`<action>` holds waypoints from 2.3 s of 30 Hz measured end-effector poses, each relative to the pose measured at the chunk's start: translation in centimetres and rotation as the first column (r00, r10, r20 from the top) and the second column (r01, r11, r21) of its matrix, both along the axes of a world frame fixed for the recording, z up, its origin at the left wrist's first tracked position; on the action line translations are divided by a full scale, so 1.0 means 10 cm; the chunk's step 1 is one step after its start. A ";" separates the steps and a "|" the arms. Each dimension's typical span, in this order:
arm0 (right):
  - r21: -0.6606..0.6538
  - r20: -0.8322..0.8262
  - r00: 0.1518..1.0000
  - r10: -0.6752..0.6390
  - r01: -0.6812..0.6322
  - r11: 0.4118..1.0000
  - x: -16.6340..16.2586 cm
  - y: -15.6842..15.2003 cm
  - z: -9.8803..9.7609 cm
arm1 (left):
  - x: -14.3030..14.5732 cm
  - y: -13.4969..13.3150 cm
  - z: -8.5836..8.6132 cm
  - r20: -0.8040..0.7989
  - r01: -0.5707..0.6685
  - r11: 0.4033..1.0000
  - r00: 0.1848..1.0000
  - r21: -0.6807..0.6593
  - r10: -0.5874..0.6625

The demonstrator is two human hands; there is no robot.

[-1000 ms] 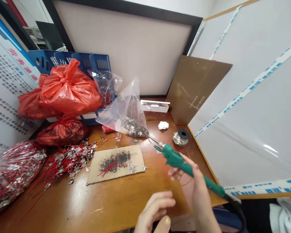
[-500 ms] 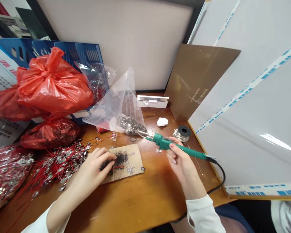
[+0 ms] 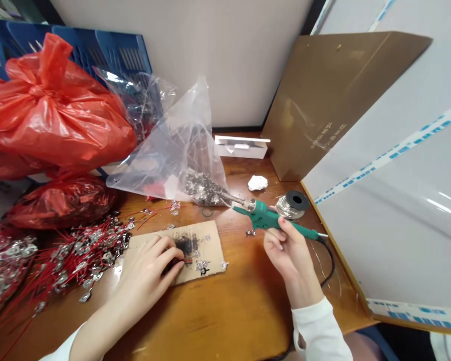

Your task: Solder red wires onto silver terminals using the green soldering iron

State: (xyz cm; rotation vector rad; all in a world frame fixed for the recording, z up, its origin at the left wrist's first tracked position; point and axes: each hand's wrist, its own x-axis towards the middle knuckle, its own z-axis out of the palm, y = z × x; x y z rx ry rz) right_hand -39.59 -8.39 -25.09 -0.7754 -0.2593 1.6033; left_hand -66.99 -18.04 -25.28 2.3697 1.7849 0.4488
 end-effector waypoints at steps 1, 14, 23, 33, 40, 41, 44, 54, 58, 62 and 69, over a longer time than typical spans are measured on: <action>0.002 -0.020 1.000 0.011 -0.011 1.000 0.00 0.00 -0.04 | 0.00 0.00 -0.01 -0.014 0.004 1.000 1.000 0.008 -0.004; 0.096 0.266 0.944 0.194 -0.226 0.969 -0.07 -0.16 -0.07 | 0.03 0.01 -0.01 -0.102 -0.010 0.983 0.994 0.184 0.029; 0.223 0.476 0.862 0.175 -0.310 0.924 -0.09 -0.22 -0.05 | -0.10 -0.07 0.03 0.021 -0.137 0.971 0.991 0.198 0.135; 0.083 0.366 0.916 0.167 -0.210 0.974 -0.11 -0.12 -0.08 | -0.19 -0.09 0.05 0.236 -0.260 0.951 0.947 0.166 0.218; 0.085 0.232 0.970 0.066 -0.088 0.993 -0.18 -0.14 -0.02 | -0.20 -0.07 0.07 0.272 -0.231 0.958 0.945 0.172 0.179; 0.096 0.250 0.967 0.038 -0.064 0.993 -0.19 -0.16 0.00 | -0.20 -0.07 0.07 0.274 -0.230 0.958 0.945 0.171 0.178; 0.173 0.338 0.941 0.018 -0.081 0.982 -0.20 -0.23 0.06 | -0.18 -0.07 0.06 0.270 -0.218 0.962 0.948 0.163 0.169; 0.216 0.536 0.824 0.185 -0.345 0.913 -0.15 -0.17 -0.04 | -0.06 -0.07 0.03 0.266 -0.169 0.974 0.956 0.151 0.125; 0.162 0.648 0.724 0.236 -0.434 0.886 -0.11 -0.25 -0.02 | -0.02 -0.08 0.00 0.236 -0.140 0.982 0.966 0.124 0.108; 0.138 0.740 0.610 0.283 -0.550 0.824 0.02 -0.28 -0.07 | -0.02 -0.09 -0.03 0.193 -0.135 0.983 0.975 0.126 0.109; 0.127 0.850 0.464 0.248 -0.638 0.760 0.12 -0.32 -0.05 | 0.01 -0.12 -0.03 0.117 -0.102 0.990 0.989 0.093 0.091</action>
